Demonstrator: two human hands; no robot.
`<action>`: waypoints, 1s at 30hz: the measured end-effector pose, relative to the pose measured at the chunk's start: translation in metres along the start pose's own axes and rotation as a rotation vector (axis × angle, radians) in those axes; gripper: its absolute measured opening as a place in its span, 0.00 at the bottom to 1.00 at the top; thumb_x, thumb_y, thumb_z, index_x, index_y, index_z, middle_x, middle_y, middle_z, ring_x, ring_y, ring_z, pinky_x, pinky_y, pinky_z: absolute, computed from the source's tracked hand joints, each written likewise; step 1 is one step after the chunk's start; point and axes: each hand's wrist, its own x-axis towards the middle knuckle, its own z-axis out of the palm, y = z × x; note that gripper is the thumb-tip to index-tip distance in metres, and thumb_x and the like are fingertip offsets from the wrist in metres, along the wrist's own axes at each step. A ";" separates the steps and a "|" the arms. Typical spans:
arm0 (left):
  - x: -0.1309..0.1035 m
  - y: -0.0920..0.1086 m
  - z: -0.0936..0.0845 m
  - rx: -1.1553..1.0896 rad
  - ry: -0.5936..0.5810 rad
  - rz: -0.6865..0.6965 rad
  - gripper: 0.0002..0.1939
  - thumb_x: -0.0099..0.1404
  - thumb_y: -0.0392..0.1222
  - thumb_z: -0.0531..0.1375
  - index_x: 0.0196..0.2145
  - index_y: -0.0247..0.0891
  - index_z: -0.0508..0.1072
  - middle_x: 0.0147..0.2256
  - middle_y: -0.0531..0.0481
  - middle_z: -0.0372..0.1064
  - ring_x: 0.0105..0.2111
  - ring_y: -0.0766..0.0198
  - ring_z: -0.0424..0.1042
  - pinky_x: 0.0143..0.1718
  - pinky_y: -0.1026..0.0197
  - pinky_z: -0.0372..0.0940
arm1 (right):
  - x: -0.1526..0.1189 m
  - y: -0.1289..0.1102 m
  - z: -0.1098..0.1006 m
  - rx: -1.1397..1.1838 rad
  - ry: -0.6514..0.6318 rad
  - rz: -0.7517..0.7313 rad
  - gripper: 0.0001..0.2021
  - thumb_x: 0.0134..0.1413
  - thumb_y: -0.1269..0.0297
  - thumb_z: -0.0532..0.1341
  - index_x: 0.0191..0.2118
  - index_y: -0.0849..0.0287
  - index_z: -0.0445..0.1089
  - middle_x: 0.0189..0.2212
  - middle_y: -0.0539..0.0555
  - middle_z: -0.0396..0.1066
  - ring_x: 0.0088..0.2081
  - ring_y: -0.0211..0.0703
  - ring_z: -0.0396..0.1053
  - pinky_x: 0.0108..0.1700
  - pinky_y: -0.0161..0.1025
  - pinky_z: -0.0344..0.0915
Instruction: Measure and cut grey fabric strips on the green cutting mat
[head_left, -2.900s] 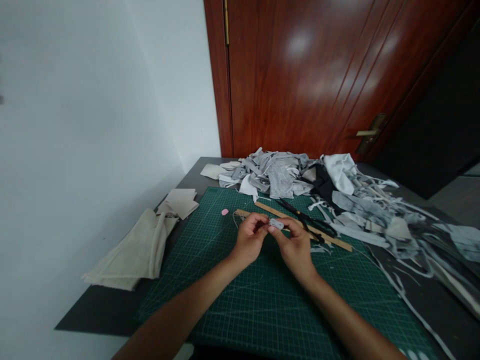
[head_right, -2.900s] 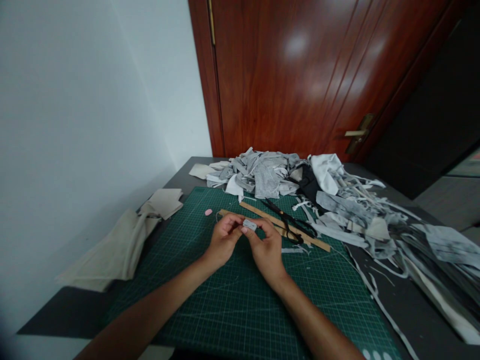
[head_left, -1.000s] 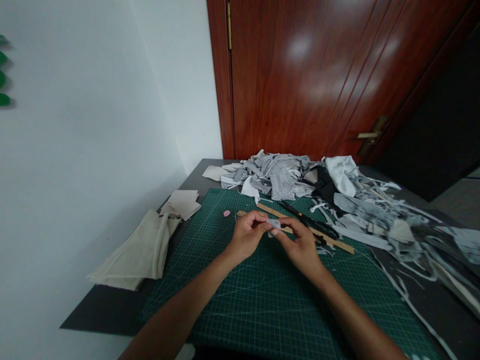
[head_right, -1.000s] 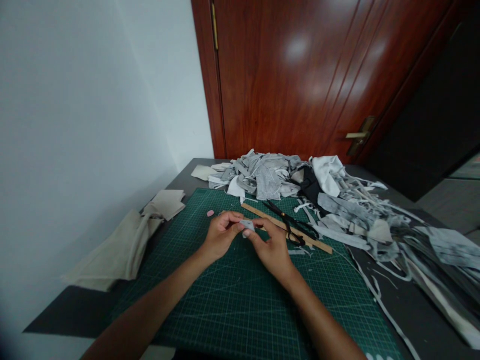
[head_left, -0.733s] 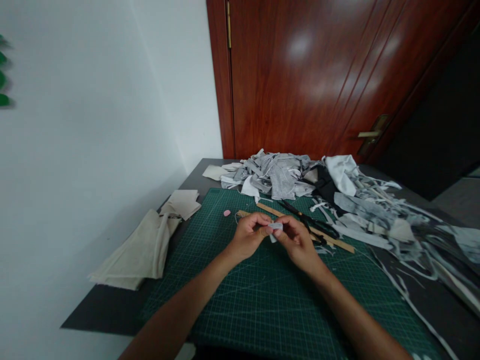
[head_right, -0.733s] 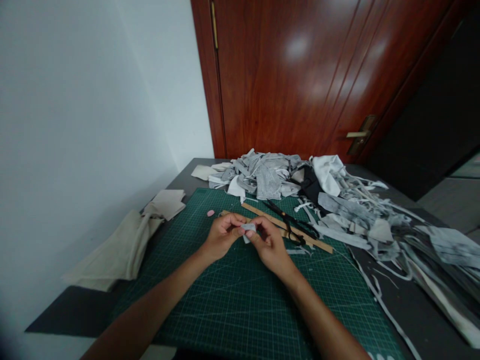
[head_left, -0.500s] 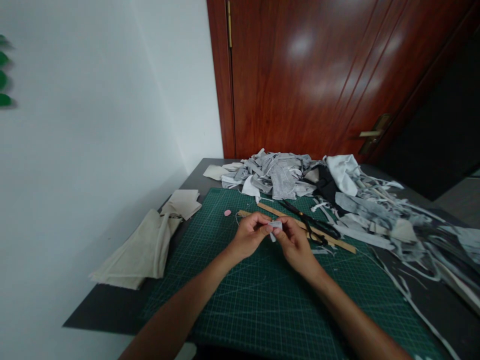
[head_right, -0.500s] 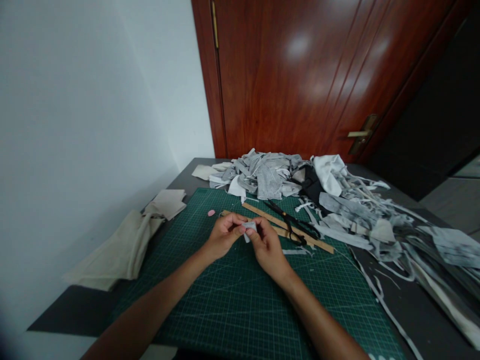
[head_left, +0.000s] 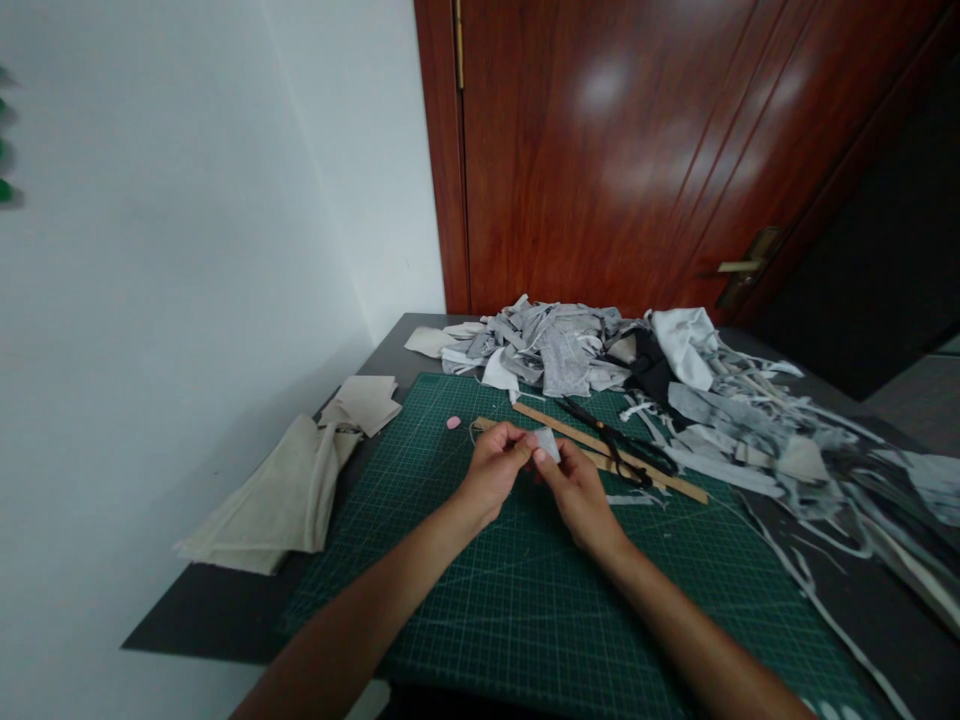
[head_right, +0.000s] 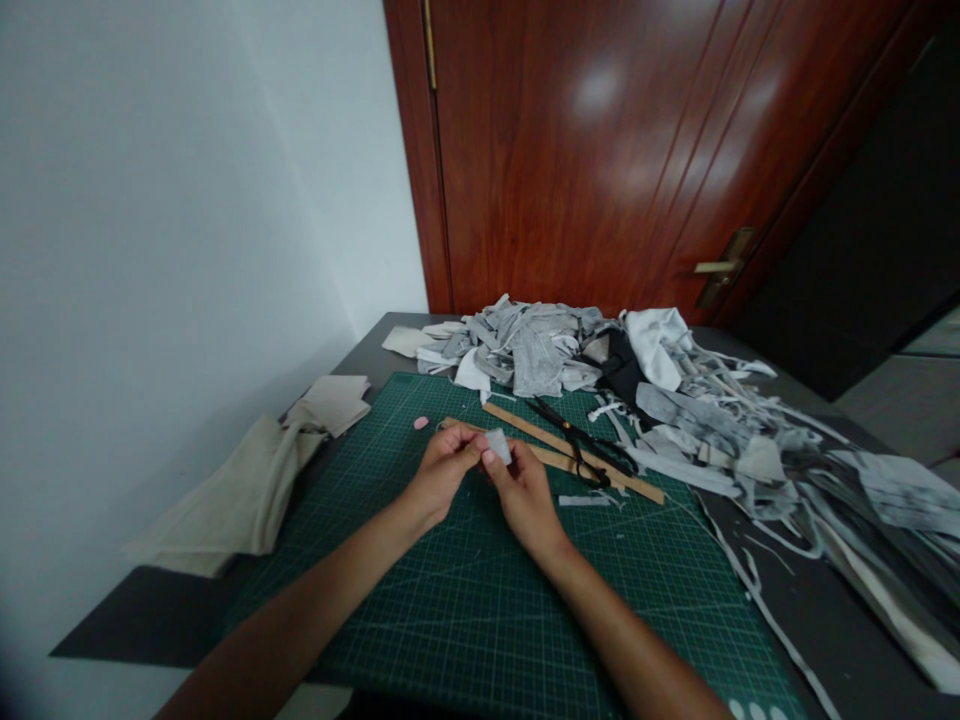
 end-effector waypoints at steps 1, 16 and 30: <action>-0.001 -0.002 0.000 0.002 0.018 -0.019 0.24 0.51 0.58 0.75 0.29 0.35 0.73 0.26 0.51 0.73 0.25 0.67 0.68 0.28 0.63 0.64 | -0.001 0.002 0.002 0.009 0.006 0.012 0.17 0.61 0.45 0.64 0.35 0.56 0.72 0.27 0.49 0.72 0.29 0.44 0.67 0.31 0.39 0.67; 0.006 0.020 -0.020 0.438 -0.317 0.100 0.24 0.65 0.63 0.61 0.28 0.39 0.67 0.23 0.56 0.63 0.22 0.67 0.64 0.23 0.64 0.58 | -0.001 0.002 0.002 0.032 -0.141 0.003 0.17 0.59 0.46 0.66 0.31 0.55 0.72 0.27 0.50 0.73 0.30 0.45 0.69 0.34 0.40 0.68; 0.000 -0.007 -0.010 0.389 -0.231 0.156 0.27 0.67 0.68 0.57 0.30 0.39 0.68 0.20 0.57 0.59 0.18 0.69 0.60 0.20 0.65 0.54 | 0.000 -0.002 -0.006 -0.104 -0.064 -0.144 0.10 0.67 0.56 0.60 0.35 0.53 0.70 0.27 0.48 0.72 0.31 0.45 0.69 0.36 0.40 0.66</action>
